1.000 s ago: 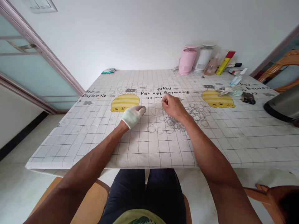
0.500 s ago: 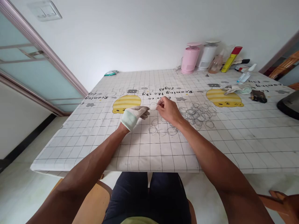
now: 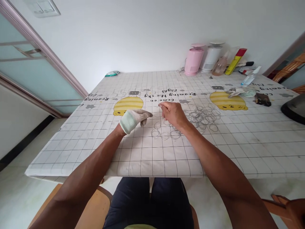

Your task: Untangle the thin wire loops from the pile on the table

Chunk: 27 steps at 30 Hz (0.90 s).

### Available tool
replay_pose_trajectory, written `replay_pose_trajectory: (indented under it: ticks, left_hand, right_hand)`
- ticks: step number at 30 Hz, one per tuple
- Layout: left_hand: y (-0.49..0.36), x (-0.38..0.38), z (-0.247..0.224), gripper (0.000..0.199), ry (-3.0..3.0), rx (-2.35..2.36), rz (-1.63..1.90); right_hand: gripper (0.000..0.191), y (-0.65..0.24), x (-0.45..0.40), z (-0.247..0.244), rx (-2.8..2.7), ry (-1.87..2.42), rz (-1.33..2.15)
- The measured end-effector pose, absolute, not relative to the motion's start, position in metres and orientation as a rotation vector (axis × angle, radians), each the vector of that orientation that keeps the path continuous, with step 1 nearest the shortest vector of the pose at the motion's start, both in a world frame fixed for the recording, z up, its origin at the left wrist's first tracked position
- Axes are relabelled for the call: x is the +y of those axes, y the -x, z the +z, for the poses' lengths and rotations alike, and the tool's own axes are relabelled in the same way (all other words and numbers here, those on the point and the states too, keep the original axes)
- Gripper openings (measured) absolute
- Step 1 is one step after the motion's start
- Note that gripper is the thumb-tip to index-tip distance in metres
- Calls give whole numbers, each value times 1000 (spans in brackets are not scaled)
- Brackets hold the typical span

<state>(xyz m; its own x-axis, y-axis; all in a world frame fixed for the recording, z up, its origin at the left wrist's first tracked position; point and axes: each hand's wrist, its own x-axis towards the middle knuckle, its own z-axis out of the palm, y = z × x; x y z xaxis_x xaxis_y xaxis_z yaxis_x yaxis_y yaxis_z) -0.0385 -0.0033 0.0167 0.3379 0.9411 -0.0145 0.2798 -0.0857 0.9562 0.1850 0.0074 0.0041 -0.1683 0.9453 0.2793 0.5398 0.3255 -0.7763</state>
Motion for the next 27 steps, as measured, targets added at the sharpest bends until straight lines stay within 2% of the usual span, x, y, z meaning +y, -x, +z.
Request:
replay_pose_trajectory:
  ticks: [7, 12, 14, 22, 27]
  left_hand:
    - [45, 0, 19, 30, -1587, 1177, 872]
    - [50, 4, 19, 58, -1491, 1086, 992]
    - [51, 8, 15, 61, -1419, 1002, 1032]
    - [54, 14, 2, 41, -1432, 732, 1195]
    - [49, -1, 18, 30, -1510, 973, 1177]
  right_hand:
    - [35, -176, -3, 12, -1881, 1318, 869]
    - [39, -173, -3, 11, -1744, 1277, 1092]
    - [40, -172, -2, 8, -1698, 1208, 1232]
    - [34, -178, 5, 8, -1472, 1010, 1860]
    - [31, -179, 5, 11, -1420, 1026, 2014]
